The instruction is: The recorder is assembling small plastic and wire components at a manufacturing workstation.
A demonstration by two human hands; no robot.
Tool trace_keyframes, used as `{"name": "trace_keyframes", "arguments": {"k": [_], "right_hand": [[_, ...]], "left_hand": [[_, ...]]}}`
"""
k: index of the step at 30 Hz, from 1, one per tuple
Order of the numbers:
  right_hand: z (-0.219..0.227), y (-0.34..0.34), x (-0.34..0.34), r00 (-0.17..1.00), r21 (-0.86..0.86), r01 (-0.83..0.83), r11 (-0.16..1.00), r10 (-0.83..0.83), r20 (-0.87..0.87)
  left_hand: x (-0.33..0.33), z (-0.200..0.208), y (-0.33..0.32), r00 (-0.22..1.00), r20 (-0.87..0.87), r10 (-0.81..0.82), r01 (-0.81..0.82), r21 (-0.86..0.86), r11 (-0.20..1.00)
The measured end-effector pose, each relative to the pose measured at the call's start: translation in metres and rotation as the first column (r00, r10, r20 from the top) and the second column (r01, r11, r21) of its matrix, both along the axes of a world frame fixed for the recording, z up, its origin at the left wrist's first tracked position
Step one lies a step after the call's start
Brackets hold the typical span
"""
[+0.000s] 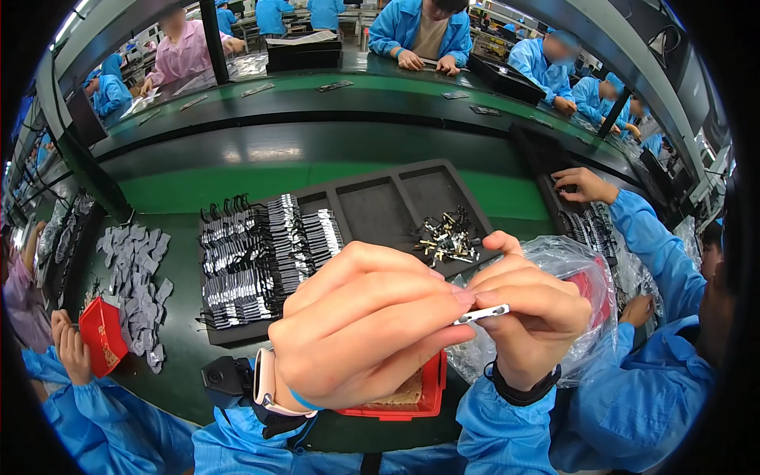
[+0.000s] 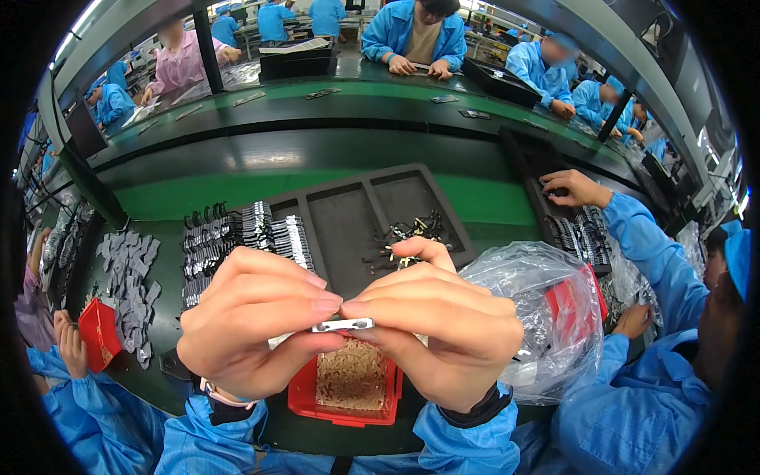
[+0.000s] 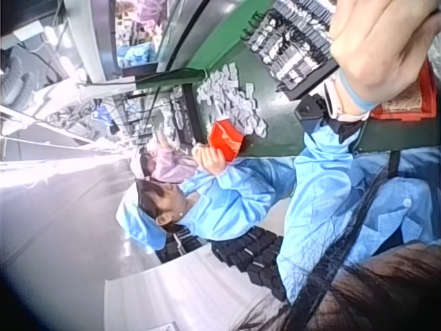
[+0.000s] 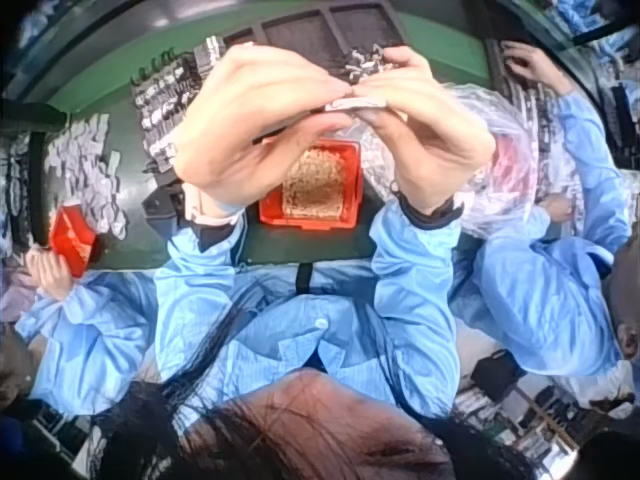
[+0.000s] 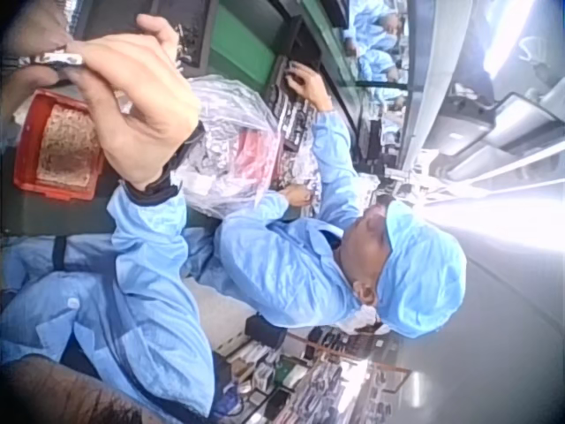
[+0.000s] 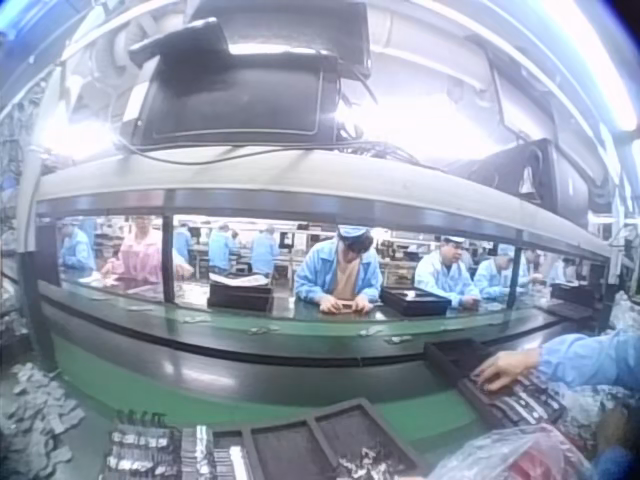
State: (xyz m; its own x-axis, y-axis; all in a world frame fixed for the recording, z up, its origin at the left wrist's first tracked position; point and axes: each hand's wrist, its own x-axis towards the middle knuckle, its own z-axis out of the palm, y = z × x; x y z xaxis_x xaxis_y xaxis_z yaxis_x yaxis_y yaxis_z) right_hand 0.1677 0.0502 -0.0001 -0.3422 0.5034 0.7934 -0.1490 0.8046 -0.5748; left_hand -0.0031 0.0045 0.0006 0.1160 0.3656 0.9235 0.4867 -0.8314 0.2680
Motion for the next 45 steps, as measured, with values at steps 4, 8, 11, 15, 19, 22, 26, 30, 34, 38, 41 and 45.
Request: {"name": "trace_keyframes", "arguments": {"k": [4,8,11,15,19,22,26,30,34,38,41,45], "right_hand": [[-0.002,0.002,-0.001,1.0,-0.023,-0.028,0.999,0.028,-0.011],[-0.001,0.002,-0.002,0.997,0.008,-0.073,0.997,0.073,-0.025],[-0.002,0.002,-0.005,0.995,0.016,-0.091,0.996,0.091,-0.038],[-0.007,0.005,-0.004,0.996,0.043,-0.081,0.996,0.083,-0.042],[-0.005,0.001,-0.002,0.998,0.024,-0.056,0.998,0.056,-0.016],[-0.004,0.0,-0.003,0.998,0.015,-0.056,0.998,0.056,-0.015],[-0.002,-0.002,-0.006,1.0,0.033,-0.008,0.999,0.009,-0.009],[-0.002,-0.003,-0.007,0.996,0.156,0.093,0.983,-0.092,-0.013],[-0.002,-0.004,-0.005,0.984,0.294,0.166,0.941,-0.179,0.016],[-0.001,-0.005,-0.004,0.98,0.34,0.178,0.923,-0.198,0.025],[-0.001,-0.004,-0.002,0.979,0.347,0.182,0.92,-0.203,0.026],[0.003,-0.008,-0.002,0.98,0.354,0.174,0.919,-0.197,0.028]], "left_hand": [[0.0,-0.001,0.0,1.0,0.014,-0.015,0.015,-0.006,1.0],[0.0,-0.002,-0.001,1.0,0.011,0.003,-0.003,0.015,1.0],[-0.001,-0.003,-0.002,1.0,0.005,0.012,-0.012,0.037,0.999],[-0.001,-0.004,-0.002,0.999,-0.024,0.038,-0.036,0.079,0.996],[0.0,-0.005,-0.005,0.992,-0.094,0.086,-0.077,0.1,0.992],[0.001,-0.006,-0.009,0.985,-0.115,0.125,-0.113,0.107,0.988],[0.0,-0.008,-0.007,0.986,-0.107,0.131,-0.12,0.103,0.987],[-0.005,-0.01,0.003,0.99,-0.12,0.071,-0.051,0.159,0.986],[-0.003,-0.015,0.004,0.991,-0.127,0.037,-0.003,0.258,0.966],[-0.004,-0.018,0.007,0.987,-0.159,0.016,0.03,0.283,0.959],[-0.002,-0.016,0.006,0.986,-0.166,0.016,0.032,0.285,0.958],[-0.001,-0.016,0.007,0.981,-0.193,-0.01,0.076,0.338,0.938]]}}
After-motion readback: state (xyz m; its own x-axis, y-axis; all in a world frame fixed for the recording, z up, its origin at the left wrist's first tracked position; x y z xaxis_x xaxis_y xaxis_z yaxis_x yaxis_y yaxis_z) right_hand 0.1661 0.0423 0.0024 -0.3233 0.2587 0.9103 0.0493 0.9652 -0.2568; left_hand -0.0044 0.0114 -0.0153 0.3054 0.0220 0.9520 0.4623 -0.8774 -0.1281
